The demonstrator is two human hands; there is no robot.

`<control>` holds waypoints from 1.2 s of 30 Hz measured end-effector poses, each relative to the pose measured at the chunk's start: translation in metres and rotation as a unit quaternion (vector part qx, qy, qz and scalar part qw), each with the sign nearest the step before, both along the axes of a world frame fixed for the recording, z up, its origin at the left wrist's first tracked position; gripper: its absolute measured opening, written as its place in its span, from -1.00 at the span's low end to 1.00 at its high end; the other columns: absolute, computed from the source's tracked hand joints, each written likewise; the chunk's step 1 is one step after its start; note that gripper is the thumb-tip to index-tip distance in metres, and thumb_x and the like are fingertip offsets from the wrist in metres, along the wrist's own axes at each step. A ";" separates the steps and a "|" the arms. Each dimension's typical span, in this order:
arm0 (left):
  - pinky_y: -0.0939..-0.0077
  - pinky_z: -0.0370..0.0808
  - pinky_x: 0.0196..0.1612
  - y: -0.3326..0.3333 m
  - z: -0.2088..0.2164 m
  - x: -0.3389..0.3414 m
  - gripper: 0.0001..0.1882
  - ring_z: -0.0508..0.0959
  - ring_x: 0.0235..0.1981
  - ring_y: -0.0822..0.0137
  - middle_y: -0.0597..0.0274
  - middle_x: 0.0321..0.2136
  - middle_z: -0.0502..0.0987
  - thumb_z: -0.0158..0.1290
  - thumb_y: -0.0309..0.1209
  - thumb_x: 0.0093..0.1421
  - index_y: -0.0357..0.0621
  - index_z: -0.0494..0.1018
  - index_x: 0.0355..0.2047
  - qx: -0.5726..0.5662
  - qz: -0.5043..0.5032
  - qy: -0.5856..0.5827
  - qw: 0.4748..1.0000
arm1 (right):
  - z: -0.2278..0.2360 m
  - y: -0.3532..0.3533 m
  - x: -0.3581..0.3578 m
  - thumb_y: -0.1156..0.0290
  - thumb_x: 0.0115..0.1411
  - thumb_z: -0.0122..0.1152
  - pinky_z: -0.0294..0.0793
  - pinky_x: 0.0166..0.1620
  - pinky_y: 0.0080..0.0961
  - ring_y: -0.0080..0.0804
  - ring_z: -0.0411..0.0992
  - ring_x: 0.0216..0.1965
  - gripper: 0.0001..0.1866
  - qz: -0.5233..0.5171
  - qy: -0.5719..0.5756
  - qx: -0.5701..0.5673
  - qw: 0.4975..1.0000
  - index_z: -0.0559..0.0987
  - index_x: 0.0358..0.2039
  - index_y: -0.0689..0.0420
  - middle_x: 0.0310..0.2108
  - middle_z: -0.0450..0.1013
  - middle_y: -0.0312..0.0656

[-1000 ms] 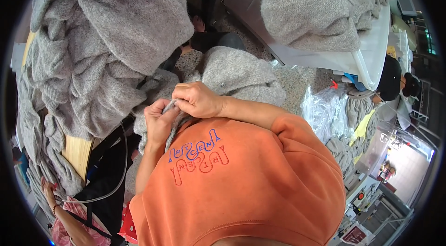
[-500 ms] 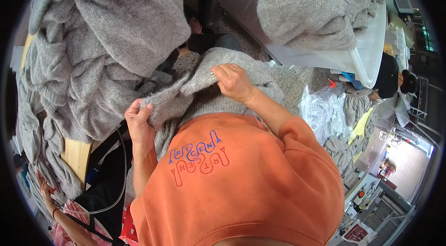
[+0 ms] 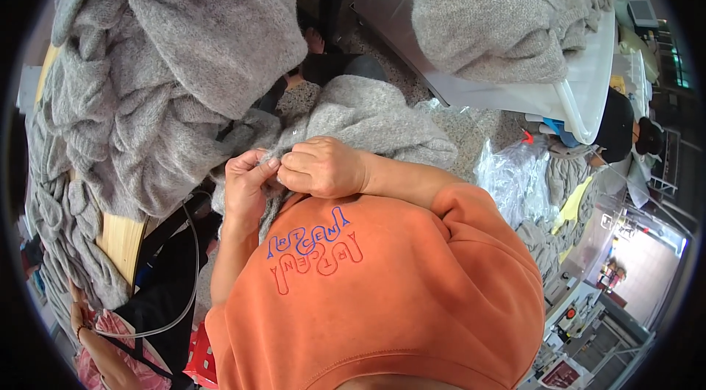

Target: Inspecting and sorting pieces of grey fabric on a production table.

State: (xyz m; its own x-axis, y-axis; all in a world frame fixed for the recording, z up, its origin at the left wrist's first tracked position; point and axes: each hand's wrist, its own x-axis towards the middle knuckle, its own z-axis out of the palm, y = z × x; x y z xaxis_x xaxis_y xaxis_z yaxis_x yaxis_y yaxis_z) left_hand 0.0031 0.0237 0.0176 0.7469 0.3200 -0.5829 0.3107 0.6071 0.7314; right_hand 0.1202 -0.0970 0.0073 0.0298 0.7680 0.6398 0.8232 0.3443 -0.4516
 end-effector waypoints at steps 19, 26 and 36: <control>0.76 0.35 -0.47 0.001 -0.011 -0.011 -0.88 0.39 -0.54 0.63 0.36 -0.54 0.49 0.07 -0.64 -0.02 -0.32 0.49 -0.40 0.100 0.014 -0.054 0.993 | -0.013 0.012 0.010 0.75 -0.28 -0.04 0.40 -0.47 -0.43 -0.18 0.39 -0.50 -0.70 0.030 0.227 -0.121 0.966 0.39 -0.44 0.21 -0.48 0.38 -0.14; 0.75 0.36 -0.45 0.002 -0.009 -0.011 -0.88 0.40 -0.53 0.62 0.35 -0.53 0.51 0.09 -0.66 -0.04 -0.31 0.50 -0.43 0.154 0.019 -0.056 0.986 | -0.017 0.008 0.006 0.74 -0.24 -0.05 0.39 -0.43 -0.39 -0.14 0.41 -0.47 -0.71 0.012 0.290 -0.155 0.944 0.38 -0.42 0.20 -0.50 0.38 -0.10; 0.74 0.34 -0.51 -0.002 -0.010 -0.012 -0.89 0.39 -0.56 0.63 0.35 -0.57 0.49 0.08 -0.66 -0.06 -0.28 0.51 -0.46 0.268 0.018 -0.059 0.962 | -0.019 0.010 0.005 0.69 -0.25 -0.08 0.38 -0.44 -0.32 -0.07 0.39 -0.48 -0.65 0.003 0.269 -0.191 0.944 0.43 -0.35 0.23 -0.53 0.38 -0.08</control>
State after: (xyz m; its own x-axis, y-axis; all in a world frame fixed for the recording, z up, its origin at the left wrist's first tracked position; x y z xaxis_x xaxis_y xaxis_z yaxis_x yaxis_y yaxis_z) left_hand -0.0085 0.0220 0.0077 0.7803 0.5779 -0.2390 0.1917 0.1427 0.9710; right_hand 0.1257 -0.0870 -0.0112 0.2657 0.9410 0.2096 0.4380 0.0758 -0.8958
